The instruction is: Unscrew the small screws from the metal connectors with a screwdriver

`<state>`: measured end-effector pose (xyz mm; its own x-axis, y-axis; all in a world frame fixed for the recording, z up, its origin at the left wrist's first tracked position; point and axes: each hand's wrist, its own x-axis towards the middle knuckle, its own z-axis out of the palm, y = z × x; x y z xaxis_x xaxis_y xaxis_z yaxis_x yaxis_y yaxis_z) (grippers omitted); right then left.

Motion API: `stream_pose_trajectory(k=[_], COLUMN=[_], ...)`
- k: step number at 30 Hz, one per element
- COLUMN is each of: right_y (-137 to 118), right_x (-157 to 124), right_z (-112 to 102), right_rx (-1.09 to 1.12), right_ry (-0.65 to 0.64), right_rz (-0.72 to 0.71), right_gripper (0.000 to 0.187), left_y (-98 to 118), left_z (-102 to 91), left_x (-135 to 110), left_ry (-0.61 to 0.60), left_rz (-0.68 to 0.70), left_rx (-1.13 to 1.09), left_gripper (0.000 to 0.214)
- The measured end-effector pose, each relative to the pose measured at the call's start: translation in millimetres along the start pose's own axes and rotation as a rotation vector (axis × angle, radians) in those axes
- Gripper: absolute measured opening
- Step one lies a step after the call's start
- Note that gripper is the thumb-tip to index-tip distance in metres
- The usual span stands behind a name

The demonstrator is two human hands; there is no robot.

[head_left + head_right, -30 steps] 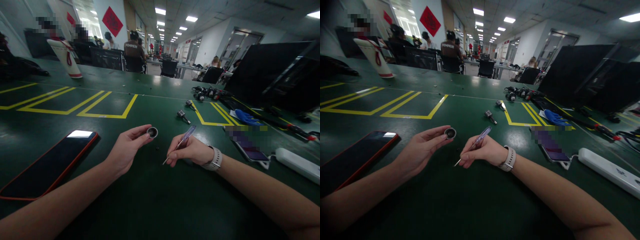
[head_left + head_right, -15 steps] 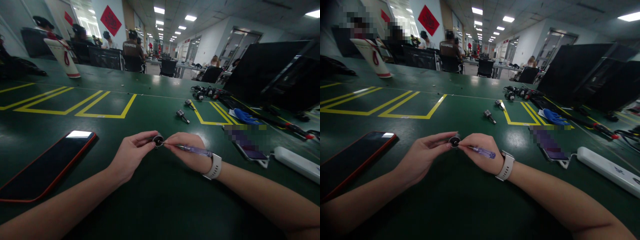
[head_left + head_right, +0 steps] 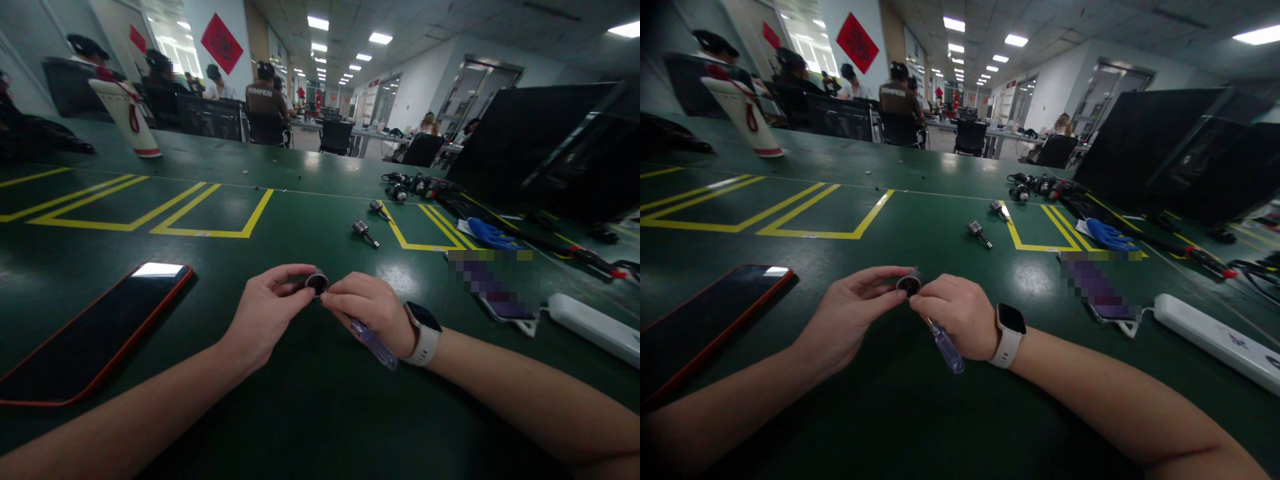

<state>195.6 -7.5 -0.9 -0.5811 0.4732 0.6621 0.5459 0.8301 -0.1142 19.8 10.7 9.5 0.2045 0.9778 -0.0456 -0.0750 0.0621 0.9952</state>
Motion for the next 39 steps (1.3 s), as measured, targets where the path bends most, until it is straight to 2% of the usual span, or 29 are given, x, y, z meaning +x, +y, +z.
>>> stream_pose_trajectory(k=[10, 18, 30, 39], right_y=[-5.0, -7.3, -5.2, -7.6], right_x=[4.7, 4.1, 1.2, 2.2], right_z=[-0.4, -2.2, 1.6, 1.0], right_rx=[-0.024, -0.032, -0.033, -0.049], right_ry=[-0.017, -0.067, -0.022, -0.053], right_rz=[-0.087, -0.057, -0.038, 0.001], right_gripper=[0.016, 0.017, 0.011, 0.012], left_y=[-0.8, -1.2, -1.5, 0.2], left_z=[4.2, 2.8, 4.3, 4.7], left_x=[1.1, 1.8, 0.0, -1.3], left_ry=[0.064, 0.05, 0.053, 0.051], left_rz=[0.034, 0.015, 0.011, 0.002], left_rx=[0.006, 0.014, -0.006, -0.009], left_gripper=[0.018, 0.02, 0.02, 0.02])
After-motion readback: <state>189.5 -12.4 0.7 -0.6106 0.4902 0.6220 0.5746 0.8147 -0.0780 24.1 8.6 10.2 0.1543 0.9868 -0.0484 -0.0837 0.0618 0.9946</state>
